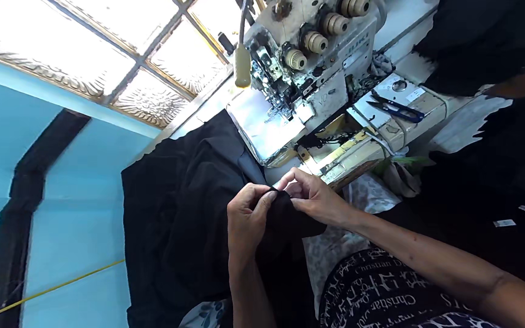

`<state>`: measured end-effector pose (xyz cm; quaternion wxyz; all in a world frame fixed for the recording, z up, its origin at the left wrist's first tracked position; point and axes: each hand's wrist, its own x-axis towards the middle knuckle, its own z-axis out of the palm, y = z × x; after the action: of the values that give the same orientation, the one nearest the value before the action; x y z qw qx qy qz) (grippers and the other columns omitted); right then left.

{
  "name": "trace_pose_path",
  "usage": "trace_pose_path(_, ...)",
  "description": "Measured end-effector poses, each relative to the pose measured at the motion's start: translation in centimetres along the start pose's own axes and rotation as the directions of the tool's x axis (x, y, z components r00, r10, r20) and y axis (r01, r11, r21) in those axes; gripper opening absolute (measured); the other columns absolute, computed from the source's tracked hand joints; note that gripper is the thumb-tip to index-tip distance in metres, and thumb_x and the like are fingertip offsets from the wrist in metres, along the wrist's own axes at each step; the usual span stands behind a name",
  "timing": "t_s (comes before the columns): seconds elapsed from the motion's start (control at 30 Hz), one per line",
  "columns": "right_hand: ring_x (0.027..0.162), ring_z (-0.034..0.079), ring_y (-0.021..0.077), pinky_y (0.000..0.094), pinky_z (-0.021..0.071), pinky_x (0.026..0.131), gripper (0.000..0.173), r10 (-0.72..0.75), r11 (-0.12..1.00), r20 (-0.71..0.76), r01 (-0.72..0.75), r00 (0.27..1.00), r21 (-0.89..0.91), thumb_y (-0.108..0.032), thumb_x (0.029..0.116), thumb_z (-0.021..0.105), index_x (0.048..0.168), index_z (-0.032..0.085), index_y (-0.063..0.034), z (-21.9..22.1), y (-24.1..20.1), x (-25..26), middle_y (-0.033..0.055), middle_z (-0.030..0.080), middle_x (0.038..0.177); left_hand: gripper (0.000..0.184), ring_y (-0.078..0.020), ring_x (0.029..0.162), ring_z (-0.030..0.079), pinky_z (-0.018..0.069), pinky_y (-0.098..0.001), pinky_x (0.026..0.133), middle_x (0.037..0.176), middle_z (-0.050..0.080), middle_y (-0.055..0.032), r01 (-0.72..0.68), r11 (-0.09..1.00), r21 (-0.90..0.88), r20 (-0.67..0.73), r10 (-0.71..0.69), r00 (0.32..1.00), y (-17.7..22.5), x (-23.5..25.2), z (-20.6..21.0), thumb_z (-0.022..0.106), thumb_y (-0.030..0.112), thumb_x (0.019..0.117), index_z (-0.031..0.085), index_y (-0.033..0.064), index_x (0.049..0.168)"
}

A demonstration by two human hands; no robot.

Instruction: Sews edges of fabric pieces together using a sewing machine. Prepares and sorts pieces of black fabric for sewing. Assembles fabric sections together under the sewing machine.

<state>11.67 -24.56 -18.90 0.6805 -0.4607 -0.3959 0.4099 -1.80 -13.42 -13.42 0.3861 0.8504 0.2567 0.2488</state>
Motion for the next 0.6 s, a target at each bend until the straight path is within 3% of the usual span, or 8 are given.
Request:
trace_pose_path(0.1,0.060,0.049,-0.0026,0.0133,0.0434,0.057,0.008,-0.199,0.974,0.021,0.200,0.980,-0.104,0.001,0.0939,0.061,0.101,0.064,0.0023,0.1,0.6,0.2,0.0008,0.061,0.080,0.003,0.0062,0.072,0.061,0.0530,-0.0124,0.067,0.082,0.066,0.0076,-0.059,0.997,0.044,-0.174,0.066,0.983,0.2,0.2,-0.4,0.067,0.002,0.0911,0.070,0.0020,0.093)
trace_pose_path(0.17,0.064,0.052,-0.0010,0.0146,0.0431,0.060,0.022,-0.253,0.945,0.045,0.257,0.966,-0.201,-0.011,0.1029,0.055,0.090,0.068,0.0012,-0.2,0.9,0.2,-0.0002,0.059,0.074,0.003,0.0064,0.072,0.061,0.0533,-0.0133,0.067,0.081,0.066,0.0098,-0.092,0.994,0.062,-0.304,0.107,0.947,0.2,0.5,-1.0,0.067,0.002,0.0920,0.068,0.0033,0.094)
trace_pose_path(0.23,0.068,0.053,-0.0001,0.0166,0.0433,0.063,0.035,-0.247,0.933,0.061,0.254,0.967,-0.253,-0.020,0.1061,0.049,0.086,0.069,-0.0001,-0.4,1.5,-0.1,-0.0010,0.057,0.072,0.003,0.0079,0.071,0.058,0.0511,-0.0121,0.067,0.080,0.063,0.0121,-0.115,0.990,0.084,-0.411,0.139,0.901,0.0,0.7,-1.7,0.066,0.001,0.0923,0.067,0.0035,0.095)
trace_pose_path(0.3,0.075,0.059,0.0012,0.0182,0.0476,0.070,0.032,-0.215,0.925,0.070,0.226,0.974,-0.307,-0.025,0.1028,0.058,0.089,0.073,-0.0002,-0.6,2.1,-0.7,0.0021,0.065,0.080,0.003,0.0095,0.070,0.057,0.0492,-0.0102,0.066,0.079,0.061,0.0130,-0.115,0.988,0.102,-0.490,0.150,0.858,-0.5,0.9,-2.2,0.065,0.001,0.0928,0.065,0.0027,0.095)
trace_pose_path(0.37,0.082,0.065,0.0077,0.0223,0.0522,0.075,0.022,-0.217,0.902,0.052,0.220,0.975,-0.372,-0.019,0.0951,0.069,0.090,0.074,0.0017,-0.6,2.7,-1.4,0.0083,0.070,0.087,0.002,0.0093,0.069,0.055,0.0482,-0.0101,0.065,0.079,0.060,0.0126,-0.093,0.991,0.097,-0.540,0.131,0.831,-1.0,0.8,-2.5,0.064,0.001,0.0934,0.064,0.0026,0.094)
trace_pose_path(0.47,0.085,0.067,0.0118,0.0229,0.0545,0.077,0.015,-0.253,0.863,0.028,0.239,0.967,-0.444,-0.010,0.0916,0.069,0.091,0.075,0.0039,-0.7,3.6,-2.7,0.0130,0.072,0.091,0.002,0.0083,0.069,0.055,0.0473,-0.0106,0.065,0.078,0.059,0.0113,-0.056,0.996,0.076,-0.585,0.090,0.806,-2.2,0.7,-2.7,0.064,0.001,0.0938,0.064,0.0028,0.093)
trace_pose_path(0.6,0.084,0.069,0.0114,0.0220,0.0560,0.075,0.015,-0.320,0.795,-0.021,0.256,0.947,-0.550,-0.012,0.0926,0.068,0.092,0.076,0.0008,-0.9,3.8,-4.2,0.0124,0.073,0.097,0.003,0.0073,0.071,0.055,0.0473,-0.0118,0.067,0.079,0.059,0.0112,-0.022,0.999,0.039,-0.598,0.041,0.801,-4.0,0.4,-2.9,0.064,0.002,0.0952,0.065,0.0034,0.093)
